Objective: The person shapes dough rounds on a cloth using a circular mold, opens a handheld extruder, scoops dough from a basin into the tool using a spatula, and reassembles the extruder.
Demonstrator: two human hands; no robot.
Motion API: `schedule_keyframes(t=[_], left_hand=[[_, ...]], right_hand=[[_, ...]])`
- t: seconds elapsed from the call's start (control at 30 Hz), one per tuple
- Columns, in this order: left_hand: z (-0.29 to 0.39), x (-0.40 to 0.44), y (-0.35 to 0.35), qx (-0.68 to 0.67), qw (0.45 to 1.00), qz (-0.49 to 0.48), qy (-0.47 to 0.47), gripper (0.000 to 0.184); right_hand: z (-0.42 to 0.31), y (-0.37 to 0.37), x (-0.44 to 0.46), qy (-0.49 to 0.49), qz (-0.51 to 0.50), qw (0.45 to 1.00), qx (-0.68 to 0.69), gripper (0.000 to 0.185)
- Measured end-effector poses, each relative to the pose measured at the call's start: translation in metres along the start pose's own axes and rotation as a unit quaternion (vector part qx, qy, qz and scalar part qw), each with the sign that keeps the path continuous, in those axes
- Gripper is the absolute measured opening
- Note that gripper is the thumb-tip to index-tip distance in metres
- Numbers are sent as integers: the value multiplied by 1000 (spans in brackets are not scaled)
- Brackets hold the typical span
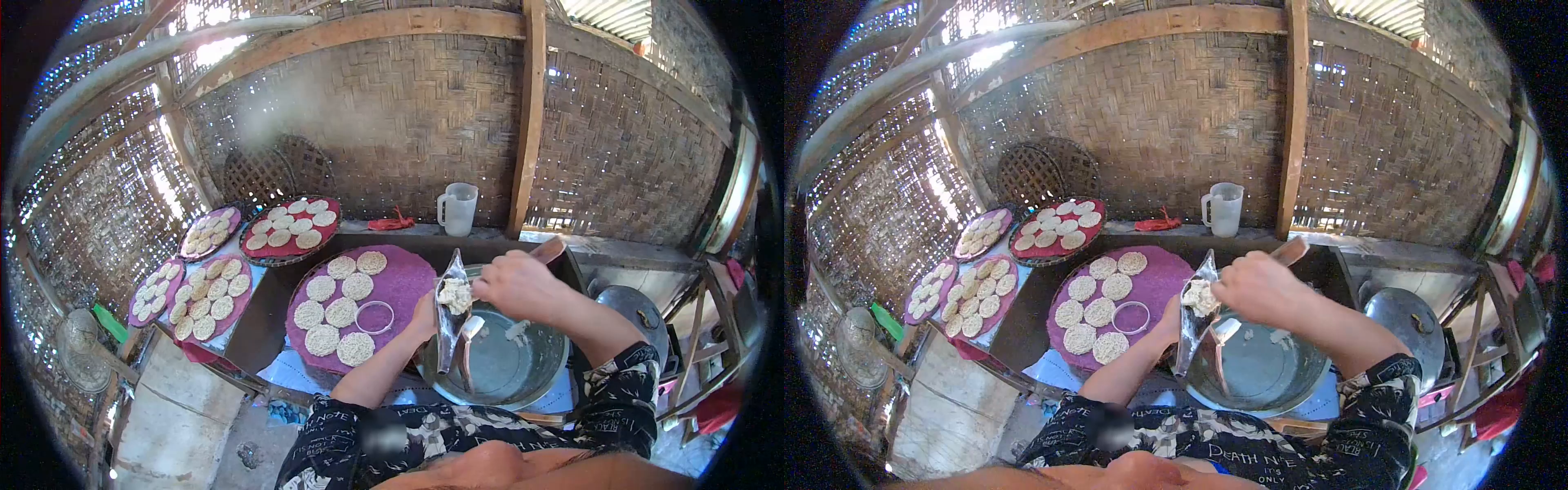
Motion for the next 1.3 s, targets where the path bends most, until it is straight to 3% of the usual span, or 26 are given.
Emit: schedule_keyframes(t=[0.07, 0.1, 0.17, 0.23, 0.3, 0.33, 0.37, 0.4, 0.43, 0.5, 0.6, 0.7, 0.77, 0.8, 0.83, 0.87, 0.97, 1.0, 1.07, 1.1, 1.13, 1.2, 1.3], left_hand=[[-12, 3, 18, 10, 1000, 12, -10, 31], [-12, 3, 22, -119, 993, 15, -6, 30], [-11, 4, 26, -370, 929, 14, -3, 29], [-25, 10, 34, -146, 988, 35, -38, 28], [-34, 13, 33, -128, 990, 51, 1, 29], [-32, 14, 33, -209, 977, 51, 5, 27], [-23, 12, 35, 18, 998, 67, 5, 27], [4, 3, 23, 243, 967, 80, 3, 28], [20, -3, 13, 455, 886, 88, 3, 29], [-5, 6, 20, 268, 960, 79, -10, 37], [10, 4, 3, 458, 886, 67, 11, 43], [11, 3, 2, 443, 893, 55, 57, 40], [9, 5, 8, 190, 982, 7, -25, 37], [7, 5, 13, 54, 996, -16, -68, 35], [2, 6, 20, -133, 990, -30, -37, 31], [-3, 7, 28, -316, 948, -20, -4, 28], [-23, 14, 34, -113, 993, 23, -1, 27], [-11, 10, 20, -346, 938, 3, 31, 25], [-23, 16, 34, -15, 1000, 22, -13, 24], [-9, 12, 26, 186, 982, 36, -15, 24], [4, 8, 18, 380, 922, 67, -12, 23], [-26, 19, 27, 200, 979, 38, -11, 24], [-14, 16, 13, 315, 948, 37, 12, 25]], right_hand=[[13, 20, -13, -23, 29, 999, 18, 14], [26, 37, -24, -75, 46, 996, 22, 13], [47, 61, -45, -119, 112, 986, 34, 15], [43, 63, -34, -93, 132, 986, 36, 17], [39, 57, -31, -77, 128, 988, 35, 18], [38, 54, -29, -71, 115, 990, 30, 18], [38, 51, -29, -64, 102, 992, 24, 18], [38, 50, -28, -53, 97, 993, 30, 16], [37, 47, -27, -44, 88, 995, 27, 17], [28, 35, -18, -25, 70, 997, 22, 18], [6, 12, -2, 22, 43, 999, -4, 15], [4, -2, -2, 27, 41, 999, 16, 13], [19, 17, -16, -5, 33, 998, 59, 11], [30, 32, -30, -57, 90, 993, 56, 14], [43, 39, -43, -93, 122, 986, 62, 17], [49, 40, -47, -113, 133, 983, 50, 17], [47, 29, -43, -114, 136, 983, 42, 17], [46, 26, -41, -105, 132, 985, 43, 17], [43, 26, -40, -91, 110, 989, 43, 17], [40, 26, -39, -84, 99, 991, 44, 17], [36, 27, -37, -70, 83, 993, 39, 13], [26, 15, -28, -60, 42, 997, 22, 10], [12, -5, -15, -28, -5, 999, 27, 8]])
Point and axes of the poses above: each hand's wrist, its own x-axis towards the middle knuckle, its own y-axis out of the back of the hand, z = x × y, the point moved 5 cm from there along x, towards the middle knuckle, and after that the axes turned 12 degrees about -z, right-handed, at the moved point
